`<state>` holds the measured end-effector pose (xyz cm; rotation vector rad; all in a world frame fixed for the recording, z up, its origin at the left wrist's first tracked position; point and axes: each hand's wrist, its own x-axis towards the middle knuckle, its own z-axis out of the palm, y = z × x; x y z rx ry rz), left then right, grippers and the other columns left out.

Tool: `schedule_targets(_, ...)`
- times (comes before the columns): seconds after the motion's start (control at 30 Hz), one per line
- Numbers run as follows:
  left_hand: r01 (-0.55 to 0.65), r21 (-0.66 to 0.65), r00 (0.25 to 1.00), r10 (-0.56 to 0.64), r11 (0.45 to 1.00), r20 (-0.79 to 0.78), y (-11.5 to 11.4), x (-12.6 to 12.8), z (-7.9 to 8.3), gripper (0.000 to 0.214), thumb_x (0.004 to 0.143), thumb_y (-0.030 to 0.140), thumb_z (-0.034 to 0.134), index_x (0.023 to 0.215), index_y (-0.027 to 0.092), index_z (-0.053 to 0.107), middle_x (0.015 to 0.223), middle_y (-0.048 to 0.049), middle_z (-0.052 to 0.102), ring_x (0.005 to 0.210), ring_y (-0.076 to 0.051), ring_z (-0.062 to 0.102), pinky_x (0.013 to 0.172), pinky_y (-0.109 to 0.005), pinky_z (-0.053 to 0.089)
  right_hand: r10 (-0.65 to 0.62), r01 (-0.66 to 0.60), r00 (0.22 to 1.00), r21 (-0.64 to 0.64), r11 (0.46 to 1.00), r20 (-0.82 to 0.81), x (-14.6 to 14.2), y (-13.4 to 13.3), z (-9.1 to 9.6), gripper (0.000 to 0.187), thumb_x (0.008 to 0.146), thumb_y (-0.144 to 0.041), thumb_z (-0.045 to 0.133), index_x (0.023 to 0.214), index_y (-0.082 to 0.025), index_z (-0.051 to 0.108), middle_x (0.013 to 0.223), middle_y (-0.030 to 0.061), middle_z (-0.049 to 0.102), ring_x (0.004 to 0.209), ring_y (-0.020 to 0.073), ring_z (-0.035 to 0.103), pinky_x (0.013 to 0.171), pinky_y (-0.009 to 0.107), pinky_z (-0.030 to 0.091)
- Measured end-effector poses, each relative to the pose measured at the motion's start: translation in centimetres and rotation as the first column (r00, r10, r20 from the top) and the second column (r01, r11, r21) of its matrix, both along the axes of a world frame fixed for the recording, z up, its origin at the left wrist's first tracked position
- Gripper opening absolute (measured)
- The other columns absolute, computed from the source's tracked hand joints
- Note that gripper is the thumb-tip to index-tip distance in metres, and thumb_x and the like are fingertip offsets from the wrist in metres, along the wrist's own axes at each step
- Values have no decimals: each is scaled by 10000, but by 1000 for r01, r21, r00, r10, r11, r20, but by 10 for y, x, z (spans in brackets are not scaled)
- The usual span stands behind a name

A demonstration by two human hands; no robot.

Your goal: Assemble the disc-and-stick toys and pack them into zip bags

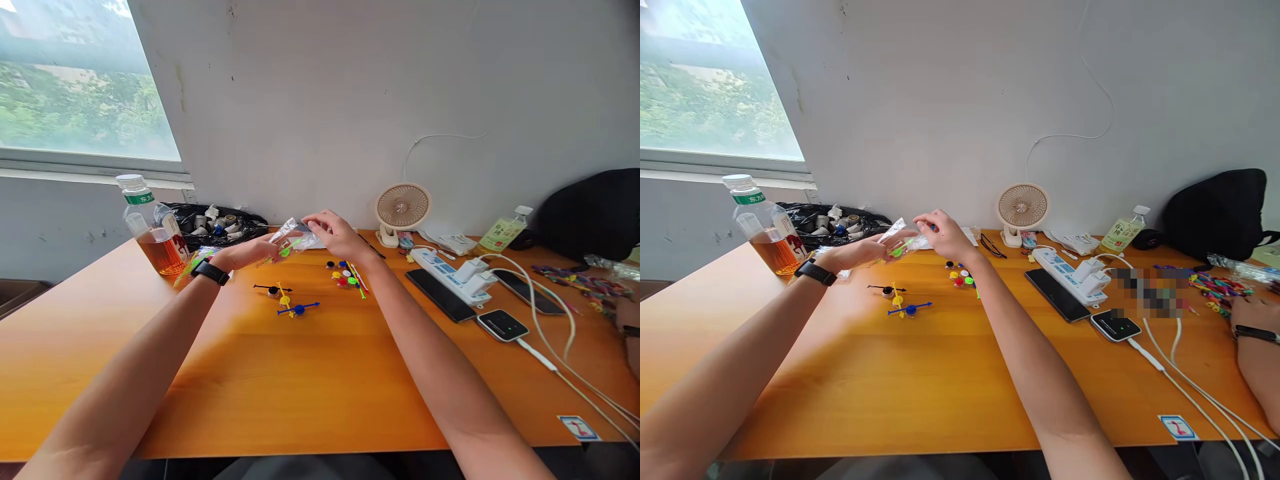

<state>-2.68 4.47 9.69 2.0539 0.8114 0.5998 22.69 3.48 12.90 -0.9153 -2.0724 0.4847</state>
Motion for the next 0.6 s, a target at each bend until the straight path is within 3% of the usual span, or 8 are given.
schedule_targets(0.1,24,-121,994,-10,992,111,2,-9,2,828,755,267,500,1583,263,483,1383,-104,629,1109,-266,598,829,-353,486,-130,144,981,90,986,-147,0,1,1,220,971,-374,567,956,-194,692,965,56,642,856,182,563,797,311,452)
schedule_targets(0.17,11,-132,986,11,991,164,3,-16,3,801,786,267,469,1587,269,473,1335,-101,640,1032,-240,595,831,-355,466,-147,154,980,42,987,-132,5,1,3,176,930,-360,616,878,-197,659,890,38,651,782,171,548,738,306,441)
schedule_targets(0.27,-48,-102,971,70,994,227,3,-25,6,786,814,275,422,1599,232,448,1225,-98,650,894,-208,559,818,-365,440,70,-30,982,-219,975,174,12,0,0,220,885,-402,679,825,-192,697,828,28,691,740,168,573,672,297,416)
schedule_targets(0.33,-95,-86,966,113,992,234,1,-27,9,802,807,297,416,1605,220,434,1206,-104,641,865,-210,546,795,-368,430,344,-124,843,-474,872,413,11,0,-10,265,824,-461,763,841,-197,756,872,30,743,780,177,621,663,285,418)
schedule_targets(0.4,-126,-78,969,140,989,203,0,-27,11,815,800,327,425,1611,238,426,1190,-107,634,872,-222,560,784,-365,429,556,-92,648,-670,736,521,5,1,-25,309,722,-479,858,833,-199,788,887,26,770,803,178,645,658,271,423)
schedule_targets(0.43,-133,-75,972,145,988,183,0,-27,12,816,800,337,432,1612,251,426,1185,-106,632,885,-228,571,786,-362,432,613,-59,588,-727,684,528,2,2,-32,320,683,-473,883,789,-188,783,833,19,761,774,170,638,653,265,423)
schedule_targets(0.5,-130,-79,979,140,988,147,0,-26,12,818,799,336,448,1613,268,430,1186,-107,635,922,-236,596,793,-356,444,688,-46,548,-804,593,476,-4,5,-42,330,647,-464,899,740,-174,772,741,1,731,722,149,614,650,255,426)
schedule_targets(0.6,-98,-68,991,103,993,80,5,-28,8,834,786,299,482,1618,267,432,1303,-111,641,1092,-269,617,870,-365,475,683,-95,591,-804,587,429,0,7,-36,380,646,-498,905,778,-159,797,714,-2,719,667,121,570,605,245,387)
